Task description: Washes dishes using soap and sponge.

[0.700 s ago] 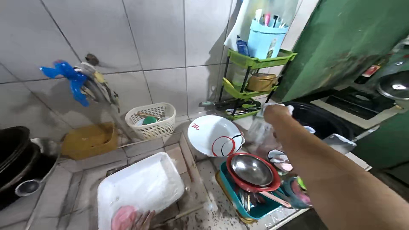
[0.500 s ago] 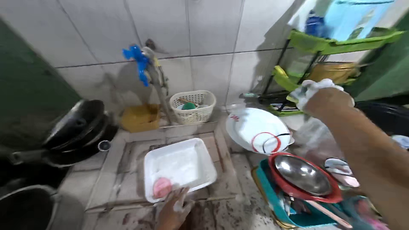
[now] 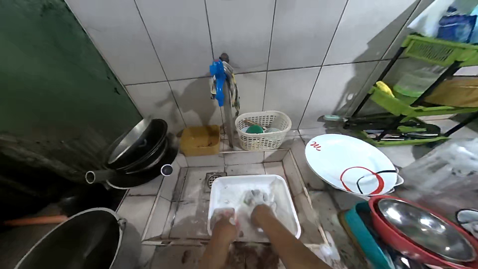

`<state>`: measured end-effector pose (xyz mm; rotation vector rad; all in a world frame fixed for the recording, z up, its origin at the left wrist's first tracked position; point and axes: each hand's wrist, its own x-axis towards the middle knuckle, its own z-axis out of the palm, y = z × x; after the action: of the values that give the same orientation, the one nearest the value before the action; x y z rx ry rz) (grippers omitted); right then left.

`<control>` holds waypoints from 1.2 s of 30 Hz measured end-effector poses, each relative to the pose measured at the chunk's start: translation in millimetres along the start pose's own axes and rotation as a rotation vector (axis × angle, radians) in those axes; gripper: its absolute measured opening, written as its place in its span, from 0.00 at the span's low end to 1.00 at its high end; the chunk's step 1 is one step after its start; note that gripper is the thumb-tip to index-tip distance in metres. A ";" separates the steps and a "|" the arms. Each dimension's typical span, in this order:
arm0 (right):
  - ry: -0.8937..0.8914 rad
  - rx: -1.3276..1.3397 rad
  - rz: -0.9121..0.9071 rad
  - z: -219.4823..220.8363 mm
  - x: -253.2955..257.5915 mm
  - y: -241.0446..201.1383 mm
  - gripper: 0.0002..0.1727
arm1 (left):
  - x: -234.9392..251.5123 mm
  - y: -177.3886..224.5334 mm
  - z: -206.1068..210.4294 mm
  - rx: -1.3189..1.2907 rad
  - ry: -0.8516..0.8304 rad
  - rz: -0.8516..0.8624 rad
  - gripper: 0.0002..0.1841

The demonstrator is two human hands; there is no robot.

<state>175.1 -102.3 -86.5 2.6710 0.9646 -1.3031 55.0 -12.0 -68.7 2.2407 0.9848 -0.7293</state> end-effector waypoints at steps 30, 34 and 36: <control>0.524 0.123 -0.253 -57.6 -70.1 -30.1 0.20 | 13.8 26.7 -22.3 -1.462 0.169 0.579 0.22; 0.238 0.382 -0.333 -70.5 -68.1 -18.2 0.24 | 4.3 39.5 -32.7 -1.536 0.186 0.416 0.22; 0.334 0.597 -0.392 -63.4 -62.8 -14.0 0.23 | 1.1 41.0 -41.0 -1.573 0.172 0.355 0.22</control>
<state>183.5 -106.4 3.4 3.3623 1.3793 -1.4176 97.6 -6.2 -29.7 0.9733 0.7186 0.3892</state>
